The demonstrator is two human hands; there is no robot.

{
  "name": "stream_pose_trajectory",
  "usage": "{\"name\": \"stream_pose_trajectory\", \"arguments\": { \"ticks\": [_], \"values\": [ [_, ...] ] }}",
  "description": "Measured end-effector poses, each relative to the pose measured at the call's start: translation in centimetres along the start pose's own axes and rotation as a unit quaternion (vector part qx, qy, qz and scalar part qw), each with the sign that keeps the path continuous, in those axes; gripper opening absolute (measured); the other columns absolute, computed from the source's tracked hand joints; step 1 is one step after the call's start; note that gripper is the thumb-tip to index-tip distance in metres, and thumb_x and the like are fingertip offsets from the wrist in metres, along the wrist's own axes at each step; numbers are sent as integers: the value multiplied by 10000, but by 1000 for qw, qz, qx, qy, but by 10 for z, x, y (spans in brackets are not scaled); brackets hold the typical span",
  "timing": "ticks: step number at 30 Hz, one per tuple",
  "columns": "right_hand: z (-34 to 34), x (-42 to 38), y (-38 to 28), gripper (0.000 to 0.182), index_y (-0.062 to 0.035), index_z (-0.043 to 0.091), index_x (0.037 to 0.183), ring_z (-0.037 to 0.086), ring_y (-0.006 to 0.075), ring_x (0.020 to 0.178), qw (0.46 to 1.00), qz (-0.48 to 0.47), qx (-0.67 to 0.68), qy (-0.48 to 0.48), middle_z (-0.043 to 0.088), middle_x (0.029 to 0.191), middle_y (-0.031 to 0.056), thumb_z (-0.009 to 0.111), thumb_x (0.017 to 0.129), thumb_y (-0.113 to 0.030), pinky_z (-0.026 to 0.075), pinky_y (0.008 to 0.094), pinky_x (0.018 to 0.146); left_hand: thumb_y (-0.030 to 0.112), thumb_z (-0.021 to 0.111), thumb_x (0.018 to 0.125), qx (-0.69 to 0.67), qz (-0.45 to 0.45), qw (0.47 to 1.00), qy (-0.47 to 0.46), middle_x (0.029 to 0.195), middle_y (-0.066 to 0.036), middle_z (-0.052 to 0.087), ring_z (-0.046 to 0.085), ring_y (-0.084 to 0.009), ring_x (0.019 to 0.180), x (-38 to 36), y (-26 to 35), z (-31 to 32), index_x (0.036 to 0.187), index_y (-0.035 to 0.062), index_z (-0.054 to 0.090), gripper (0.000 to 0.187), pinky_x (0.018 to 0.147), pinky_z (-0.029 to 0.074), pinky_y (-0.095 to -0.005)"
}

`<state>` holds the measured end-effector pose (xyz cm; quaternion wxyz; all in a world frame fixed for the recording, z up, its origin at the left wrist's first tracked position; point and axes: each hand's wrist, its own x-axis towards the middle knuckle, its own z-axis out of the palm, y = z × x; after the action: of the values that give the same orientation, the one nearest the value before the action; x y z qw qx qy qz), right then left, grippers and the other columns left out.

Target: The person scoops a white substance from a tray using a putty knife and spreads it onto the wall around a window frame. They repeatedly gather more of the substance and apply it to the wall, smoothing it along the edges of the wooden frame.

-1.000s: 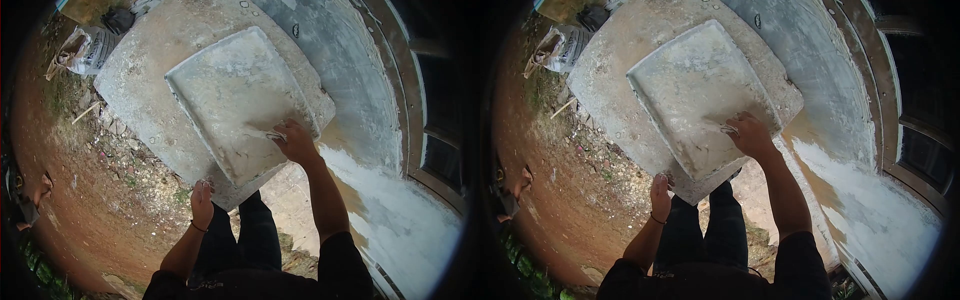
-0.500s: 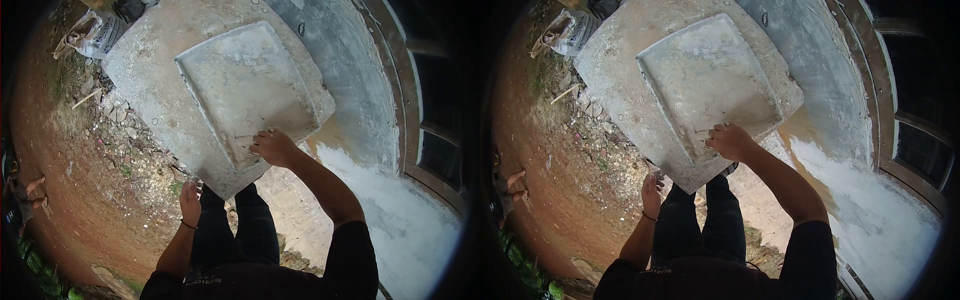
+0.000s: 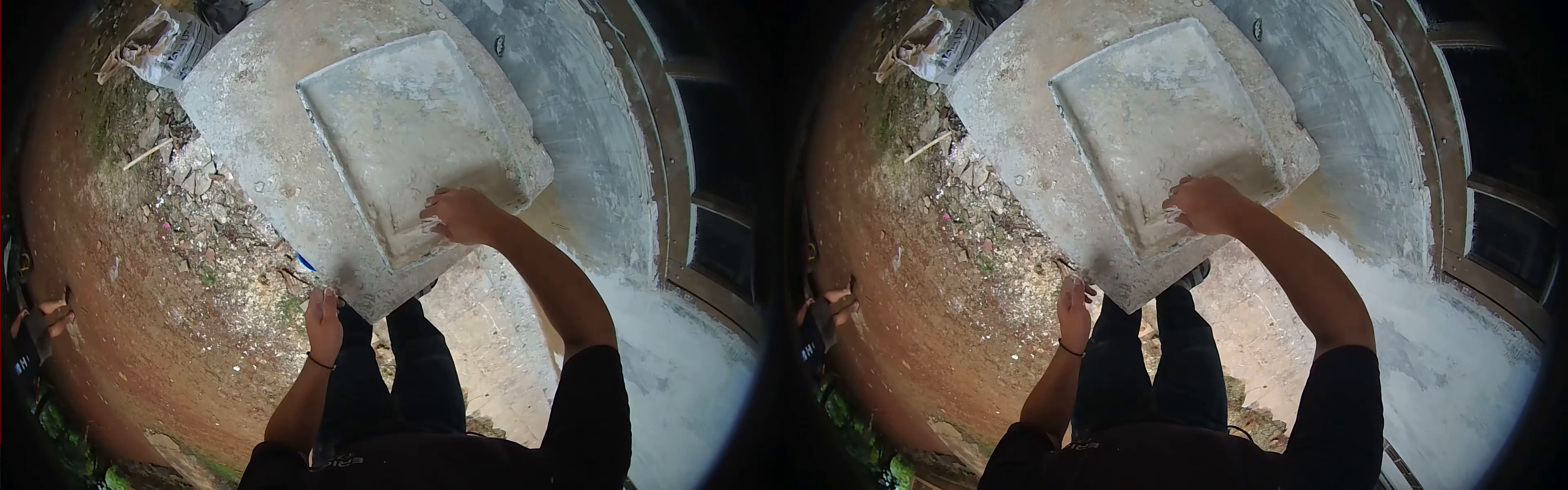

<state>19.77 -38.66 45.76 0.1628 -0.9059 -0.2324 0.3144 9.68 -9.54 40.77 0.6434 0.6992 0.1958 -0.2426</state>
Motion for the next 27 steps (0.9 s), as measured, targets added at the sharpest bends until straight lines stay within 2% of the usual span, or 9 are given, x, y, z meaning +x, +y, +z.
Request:
{"name": "stream_pose_trajectory", "arguments": {
  "ticks": [4, 6, 8, 10, 13, 15, 18, 25, 27],
  "values": [
    [-10, -4, 6, 254, -116, 595, 929, 523, 228, 936, 998, 46, 9, 30, 580, 939, 68, 628, 678, -145, 444, 342, 765, 213, 408, 880, 32, 61, 998, -2, 664, -104, 522, 494, -165, 609, 47, 34, 48, 813, -20, 471, 250, 564, 386, -290],
    [-11, -5, 10, 255, -114, 596, 925, 526, 224, 922, 998, 57, 4, 33, 582, 917, 63, 631, 675, -145, 449, 342, 754, 209, 431, 864, 175, 58, 983, -18, 663, -179, 512, 507, -239, 614, 66, 52, 64, 798, -40, 449, 258, 568, 391, -332],
    [-5, -5, 13, 230, -117, 596, 903, 532, 218, 896, 996, 41, -29, 70, 576, 862, 49, 623, 678, -151, 454, 342, 726, 207, 437, 858, 208, 88, 974, -22, 658, -198, 507, 504, -270, 604, 76, 50, 73, 794, -42, 444, 257, 566, 389, -348],
    [-3, 0, 10, 210, -121, 596, 889, 533, 217, 894, 997, 42, -44, 50, 573, 847, 44, 616, 683, -156, 455, 341, 721, 205, 444, 853, 243, 118, 962, -30, 653, -216, 502, 501, -301, 595, 80, 53, 79, 790, -44, 439, 257, 564, 387, -365],
    [7, 5, 9, 154, -128, 607, 849, 548, 219, 868, 997, 24, -57, 52, 579, 804, 39, 581, 700, -158, 463, 345, 703, 206, 450, 858, 201, 49, 977, -55, 610, -156, 506, 502, -229, 551, 80, 56, 77, 768, -26, 437, 249, 525, 385, -335],
    [13, 5, 6, 131, -133, 618, 824, 563, 223, 843, 996, 6, -53, 76, 589, 777, 39, 552, 712, -155, 470, 350, 691, 189, 456, 865, 86, 15, 993, -84, 562, -63, 459, 447, -128, 504, 82, 55, 75, 736, 6, 420, 226, 475, 357, -282],
    [12, 6, -2, 135, -130, 615, 830, 562, 222, 847, 996, 12, -13, 86, 587, 780, 45, 555, 712, -158, 469, 349, 691, 172, 460, 870, 41, 70, 993, -87, 553, 3, 388, 372, -56, 519, 94, 60, 73, 715, 30, 398, 219, 463, 319, -233],
    [-13, 38, -9, 193, -106, 596, 884, 545, 225, 876, 991, 22, 73, 109, 578, 841, 50, 596, 696, -148, 453, 344, 719, 160, 462, 868, 89, 137, 978, -133, 586, -8, 383, 343, -77, 570, 160, 89, 57, 725, 17, 397, 212, 508, 320, -241],
    [-20, 44, -6, 204, -102, 597, 895, 547, 225, 874, 987, 21, 106, 118, 583, 854, 55, 596, 695, -145, 453, 343, 721, 169, 470, 860, 82, 115, 981, -136, 586, -13, 382, 337, -86, 579, 168, 91, 54, 730, 5, 397, 223, 518, 323, -248]
  ]
}}
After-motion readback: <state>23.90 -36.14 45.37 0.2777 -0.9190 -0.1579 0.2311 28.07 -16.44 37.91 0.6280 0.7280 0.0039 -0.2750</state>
